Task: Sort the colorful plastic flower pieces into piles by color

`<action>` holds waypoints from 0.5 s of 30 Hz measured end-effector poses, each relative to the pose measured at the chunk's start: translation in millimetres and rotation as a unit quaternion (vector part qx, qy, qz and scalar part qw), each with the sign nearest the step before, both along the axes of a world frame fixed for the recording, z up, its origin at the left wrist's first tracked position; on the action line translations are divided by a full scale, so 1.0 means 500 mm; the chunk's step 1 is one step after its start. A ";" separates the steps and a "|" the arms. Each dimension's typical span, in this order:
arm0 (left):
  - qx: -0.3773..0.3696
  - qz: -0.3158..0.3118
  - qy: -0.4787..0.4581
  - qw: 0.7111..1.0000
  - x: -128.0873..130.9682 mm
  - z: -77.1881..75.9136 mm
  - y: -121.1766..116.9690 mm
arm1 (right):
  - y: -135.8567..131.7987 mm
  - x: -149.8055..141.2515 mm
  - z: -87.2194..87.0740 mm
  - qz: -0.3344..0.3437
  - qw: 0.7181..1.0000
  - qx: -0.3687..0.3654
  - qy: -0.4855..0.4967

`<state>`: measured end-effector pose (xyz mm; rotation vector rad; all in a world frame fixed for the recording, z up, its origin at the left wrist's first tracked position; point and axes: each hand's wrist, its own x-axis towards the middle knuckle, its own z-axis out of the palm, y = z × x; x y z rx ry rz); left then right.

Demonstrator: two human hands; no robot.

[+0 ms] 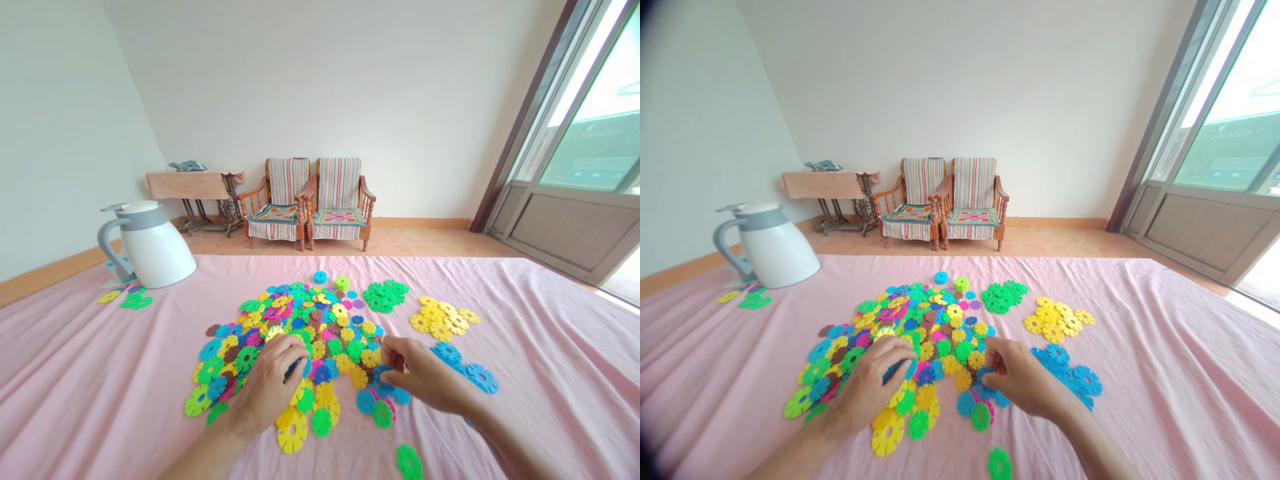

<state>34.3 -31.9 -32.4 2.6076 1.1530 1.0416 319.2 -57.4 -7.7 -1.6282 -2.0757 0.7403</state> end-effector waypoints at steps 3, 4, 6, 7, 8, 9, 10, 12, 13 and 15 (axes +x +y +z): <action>0.001 -0.002 -0.004 1.000 0.001 -0.001 0.000 | 0.008 0.028 0.014 -0.003 0.999 0.026 0.046; 0.002 -0.001 -0.005 1.000 0.001 -0.001 0.000 | 0.011 0.044 0.016 -0.013 0.998 0.035 0.053; 0.002 -0.001 -0.005 1.000 0.001 -0.001 0.000 | 0.014 0.082 0.017 -0.036 0.997 0.040 0.053; 0.001 -0.001 -0.004 1.000 0.001 -0.001 -0.001 | 0.014 0.102 0.015 -0.046 0.997 0.036 0.047; -0.001 0.000 -0.003 1.000 0.000 -0.001 0.000 | 0.014 0.123 0.013 -0.056 0.997 0.033 0.038; -0.002 0.000 -0.001 1.000 0.000 -0.001 0.000 | 0.015 0.141 0.010 -0.063 0.997 0.032 0.029; -0.004 0.000 -0.001 1.000 0.000 -0.001 0.000 | 0.016 0.155 0.008 -0.071 0.997 0.037 0.021; -0.006 -0.001 0.001 1.000 0.000 -0.001 0.001 | 0.022 0.167 0.008 -0.087 0.994 0.063 0.001; -0.005 -0.002 0.001 1.000 0.000 -0.001 0.001 | 0.027 0.164 0.009 -0.092 0.992 0.081 -0.009; -0.004 -0.004 -0.001 1.000 0.000 -0.001 0.002 | 0.044 0.140 0.014 -0.092 0.990 0.107 -0.027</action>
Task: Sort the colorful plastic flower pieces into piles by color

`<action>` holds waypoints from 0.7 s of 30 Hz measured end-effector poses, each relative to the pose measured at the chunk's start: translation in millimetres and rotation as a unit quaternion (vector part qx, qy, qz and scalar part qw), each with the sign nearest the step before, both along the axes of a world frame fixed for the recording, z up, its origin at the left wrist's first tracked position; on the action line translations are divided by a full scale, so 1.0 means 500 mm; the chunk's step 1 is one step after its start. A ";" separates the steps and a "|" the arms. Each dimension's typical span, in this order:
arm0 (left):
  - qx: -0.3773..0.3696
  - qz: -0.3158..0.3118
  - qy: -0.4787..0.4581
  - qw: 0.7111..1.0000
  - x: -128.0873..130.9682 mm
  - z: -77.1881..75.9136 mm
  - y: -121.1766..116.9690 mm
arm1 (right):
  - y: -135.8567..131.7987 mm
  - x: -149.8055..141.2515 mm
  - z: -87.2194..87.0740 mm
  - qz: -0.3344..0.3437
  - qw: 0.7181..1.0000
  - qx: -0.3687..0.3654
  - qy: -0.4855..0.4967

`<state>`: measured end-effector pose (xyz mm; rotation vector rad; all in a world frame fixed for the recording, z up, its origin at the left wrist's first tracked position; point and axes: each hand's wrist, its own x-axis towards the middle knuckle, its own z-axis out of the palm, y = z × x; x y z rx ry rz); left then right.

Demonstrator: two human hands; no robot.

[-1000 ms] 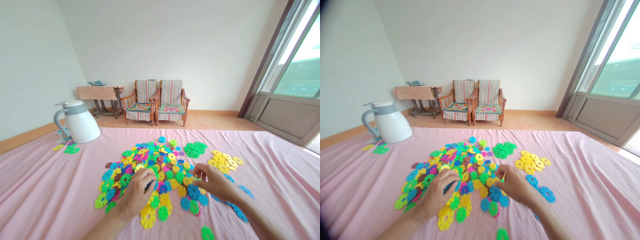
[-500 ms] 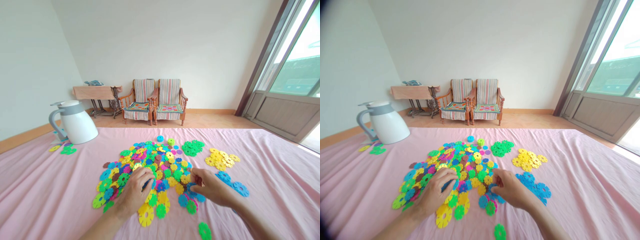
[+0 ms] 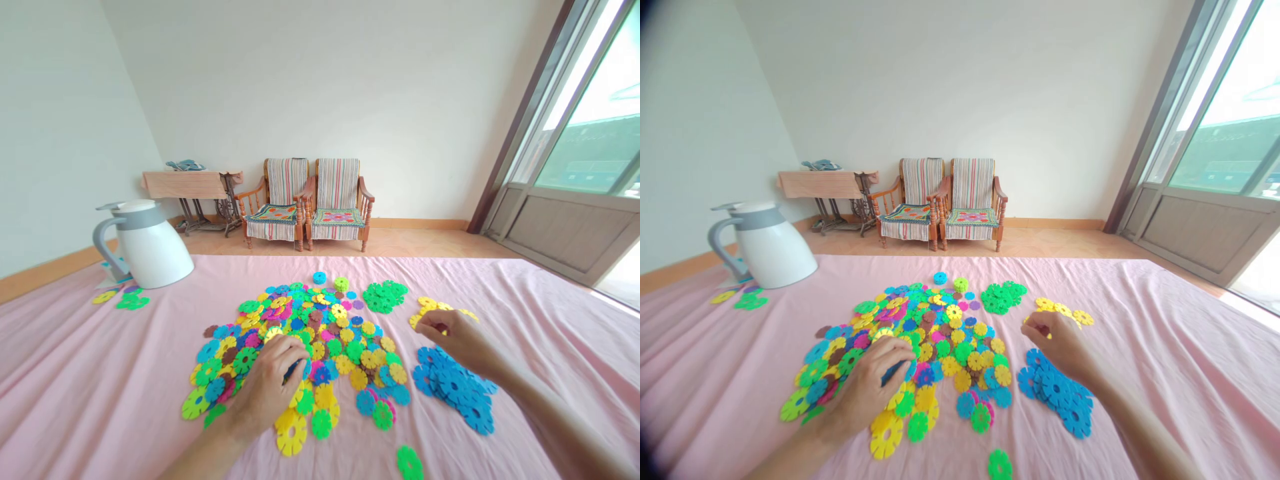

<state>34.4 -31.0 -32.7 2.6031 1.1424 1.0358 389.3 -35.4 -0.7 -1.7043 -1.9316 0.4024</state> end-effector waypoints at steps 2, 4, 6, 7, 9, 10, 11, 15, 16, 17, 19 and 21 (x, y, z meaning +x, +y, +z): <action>0.002 -0.002 -0.002 1.000 -0.001 0.000 -0.001 | 0.025 -0.039 0.003 0.011 0.999 0.015 -0.047; 0.003 -0.002 -0.004 1.000 -0.002 0.000 -0.003 | 0.057 -0.083 0.000 0.025 0.993 0.029 -0.110; 0.006 0.000 -0.007 1.000 -0.003 0.001 -0.005 | 0.093 -0.121 -0.006 0.039 0.985 0.035 -0.164; 0.008 0.001 -0.008 1.000 -0.004 0.001 -0.006 | 0.112 -0.136 -0.010 0.046 0.982 0.034 -0.179; 0.009 0.004 -0.006 1.000 -0.004 0.002 -0.007 | 0.148 -0.162 -0.019 0.059 0.977 0.025 -0.203; 0.008 0.005 -0.005 1.000 -0.004 0.002 -0.007 | 0.165 -0.172 -0.023 0.066 0.974 0.018 -0.216; 0.006 0.005 -0.004 1.000 -0.004 0.002 -0.007 | 0.180 -0.181 -0.026 0.072 0.971 0.012 -0.228; -0.005 0.004 0.001 1.000 -0.004 0.001 -0.008 | 0.218 -0.208 -0.031 0.084 0.962 -0.012 -0.259; -0.007 0.002 0.002 1.000 -0.005 0.000 -0.009 | 0.221 -0.213 -0.030 0.085 0.961 -0.015 -0.263; -0.009 0.001 0.003 1.000 -0.005 0.000 -0.009 | 0.223 -0.216 -0.030 0.084 0.961 -0.018 -0.264; -0.010 0.002 0.002 1.000 -0.006 0.000 -0.010 | 0.220 -0.221 -0.031 0.080 0.962 -0.019 -0.261; -0.010 0.005 0.001 1.000 -0.006 0.001 -0.010 | 0.213 -0.222 -0.033 0.080 0.966 -0.019 -0.247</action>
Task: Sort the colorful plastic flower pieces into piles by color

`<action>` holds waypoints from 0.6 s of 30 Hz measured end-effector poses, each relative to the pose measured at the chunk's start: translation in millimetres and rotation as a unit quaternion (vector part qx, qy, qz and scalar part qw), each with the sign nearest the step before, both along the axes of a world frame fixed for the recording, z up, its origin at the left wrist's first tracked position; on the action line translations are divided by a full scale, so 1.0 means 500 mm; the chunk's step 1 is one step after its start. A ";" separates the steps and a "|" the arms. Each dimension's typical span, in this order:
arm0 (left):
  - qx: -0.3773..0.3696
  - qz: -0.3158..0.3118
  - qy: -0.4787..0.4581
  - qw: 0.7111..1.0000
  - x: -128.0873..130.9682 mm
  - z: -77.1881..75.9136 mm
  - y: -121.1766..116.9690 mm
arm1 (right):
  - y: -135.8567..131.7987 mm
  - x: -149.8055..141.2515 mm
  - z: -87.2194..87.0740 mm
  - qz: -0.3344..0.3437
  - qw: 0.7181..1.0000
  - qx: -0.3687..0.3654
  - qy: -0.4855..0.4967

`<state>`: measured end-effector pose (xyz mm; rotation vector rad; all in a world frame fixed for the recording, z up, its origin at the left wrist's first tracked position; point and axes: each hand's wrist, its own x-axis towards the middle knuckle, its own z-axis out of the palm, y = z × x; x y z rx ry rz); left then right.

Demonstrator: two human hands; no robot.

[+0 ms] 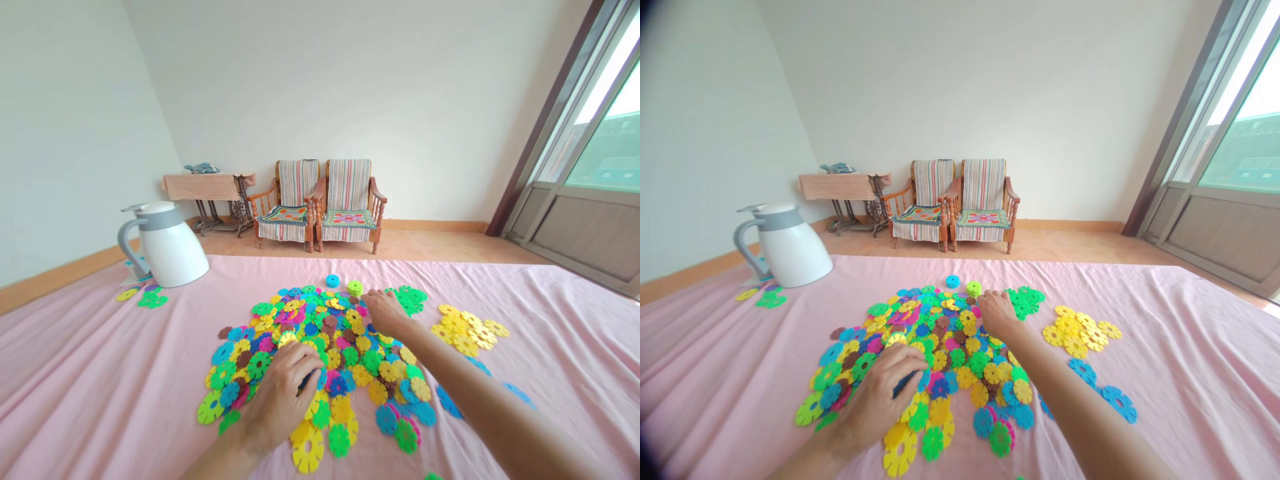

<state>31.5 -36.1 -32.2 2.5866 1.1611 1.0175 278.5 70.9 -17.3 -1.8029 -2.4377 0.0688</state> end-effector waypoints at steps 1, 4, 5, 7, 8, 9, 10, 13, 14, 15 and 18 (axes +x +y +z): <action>0.001 0.000 0.000 1.000 0.000 0.000 0.000 | -0.004 0.000 -0.002 0.001 1.000 -0.001 0.011; 0.007 0.000 -0.001 1.000 0.001 0.002 0.002 | -0.017 0.002 -0.010 0.011 0.998 -0.005 0.063; 0.011 -0.001 -0.001 1.000 0.002 0.002 0.002 | -0.021 0.001 -0.012 0.014 0.996 -0.009 0.086; 0.015 -0.001 -0.004 1.000 0.002 0.002 0.003 | -0.033 -0.005 -0.011 0.026 0.990 -0.023 0.136; 0.015 -0.001 -0.006 1.000 0.002 0.001 0.003 | -0.040 -0.009 -0.009 0.036 0.986 -0.031 0.163; 0.015 -0.001 -0.008 1.000 0.002 0.001 0.004 | -0.049 -0.014 -0.004 0.047 0.980 -0.038 0.189; 0.014 0.000 -0.009 1.000 0.001 0.000 0.004 | -0.059 -0.019 0.002 0.060 0.974 -0.045 0.215; 0.006 0.000 -0.005 1.000 0.000 -0.002 0.005 | -0.091 -0.025 0.026 0.091 0.956 -0.049 0.275; 0.002 0.000 -0.003 1.000 -0.001 -0.002 0.005 | -0.102 -0.022 0.033 0.094 0.950 -0.045 0.296; -0.001 0.000 -0.001 1.000 -0.001 -0.002 0.005 | -0.111 -0.016 0.040 0.090 0.944 -0.039 0.315; -0.006 -0.003 0.003 1.000 -0.001 -0.001 0.004 | -0.138 0.015 0.046 0.053 0.940 -0.010 0.337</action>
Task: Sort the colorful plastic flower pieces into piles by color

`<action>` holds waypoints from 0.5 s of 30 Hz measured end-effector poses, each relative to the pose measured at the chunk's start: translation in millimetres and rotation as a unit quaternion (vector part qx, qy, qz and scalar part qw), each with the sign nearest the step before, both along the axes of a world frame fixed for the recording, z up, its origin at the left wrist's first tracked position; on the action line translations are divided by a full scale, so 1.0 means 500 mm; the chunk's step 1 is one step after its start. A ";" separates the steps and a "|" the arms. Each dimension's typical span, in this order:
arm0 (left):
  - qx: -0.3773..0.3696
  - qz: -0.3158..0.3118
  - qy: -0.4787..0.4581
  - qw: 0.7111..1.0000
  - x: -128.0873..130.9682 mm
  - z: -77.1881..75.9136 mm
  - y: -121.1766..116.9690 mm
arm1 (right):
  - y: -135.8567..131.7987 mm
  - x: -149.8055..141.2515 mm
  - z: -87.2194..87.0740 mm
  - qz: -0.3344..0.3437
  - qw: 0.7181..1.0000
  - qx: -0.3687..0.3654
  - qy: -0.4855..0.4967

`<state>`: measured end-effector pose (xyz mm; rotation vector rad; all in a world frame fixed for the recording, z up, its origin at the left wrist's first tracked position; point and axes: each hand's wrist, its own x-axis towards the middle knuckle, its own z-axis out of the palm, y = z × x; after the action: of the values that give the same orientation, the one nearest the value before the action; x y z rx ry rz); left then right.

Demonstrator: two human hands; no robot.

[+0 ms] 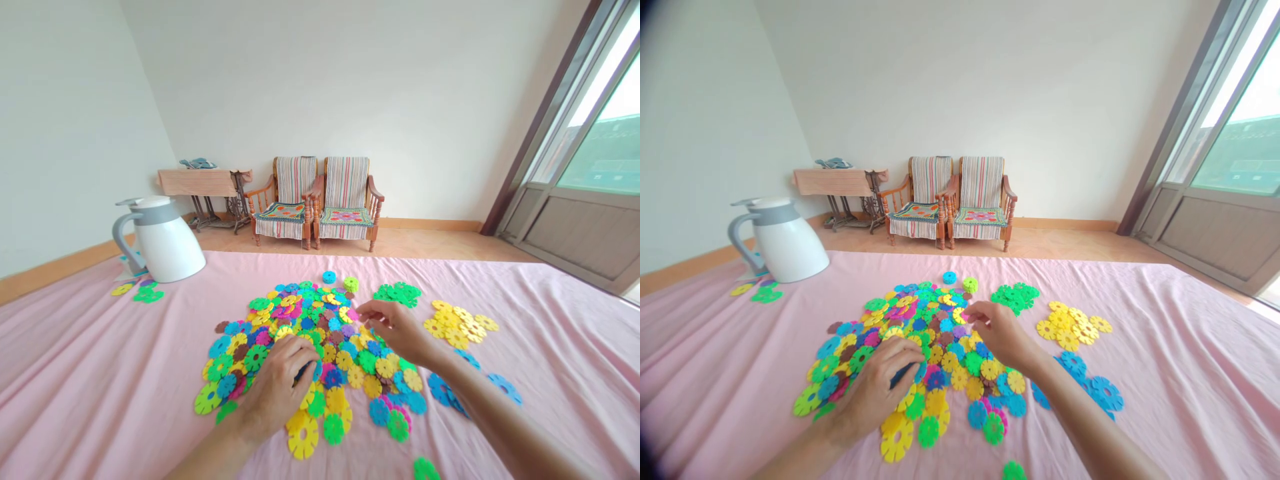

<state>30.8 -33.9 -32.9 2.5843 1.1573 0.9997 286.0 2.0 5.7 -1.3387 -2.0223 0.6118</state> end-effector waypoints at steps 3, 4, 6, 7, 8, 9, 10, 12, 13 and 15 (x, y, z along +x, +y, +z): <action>0.003 -0.002 -0.001 1.000 0.000 -0.001 0.000 | -0.027 0.033 -0.012 -0.034 0.997 0.012 -0.064; 0.004 -0.001 -0.002 1.000 0.001 -0.002 0.000 | -0.036 0.041 -0.019 -0.038 0.995 0.015 -0.087; 0.009 -0.001 -0.003 1.000 0.000 -0.004 0.000 | -0.056 0.051 -0.031 -0.038 0.992 0.013 -0.118; 0.012 -0.001 -0.004 1.000 0.000 -0.005 0.001 | -0.066 0.055 -0.037 -0.035 0.991 0.009 -0.127; 0.015 -0.001 -0.005 1.000 0.000 -0.005 0.001 | -0.076 0.057 -0.041 -0.031 0.990 0.001 -0.135; 0.019 0.000 -0.007 1.000 0.000 -0.006 0.001 | -0.084 0.057 -0.044 -0.031 0.989 -0.008 -0.144; 0.022 0.000 -0.009 1.000 0.000 -0.006 0.002 | -0.091 0.057 -0.046 -0.036 0.987 -0.018 -0.156; 0.025 0.000 -0.010 1.000 0.000 -0.005 0.002 | -0.102 0.054 -0.048 -0.051 0.983 -0.036 -0.175; 0.025 -0.001 -0.010 1.000 0.000 -0.005 0.003 | -0.105 0.050 -0.047 -0.053 0.982 -0.044 -0.178; 0.021 -0.001 -0.007 1.000 0.001 -0.004 0.003 | -0.110 0.038 -0.045 -0.046 0.983 -0.057 -0.168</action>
<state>31.3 -32.4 -34.9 2.6060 1.1435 1.0500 304.8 -52.9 -16.9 -1.6880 -2.2005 0.4913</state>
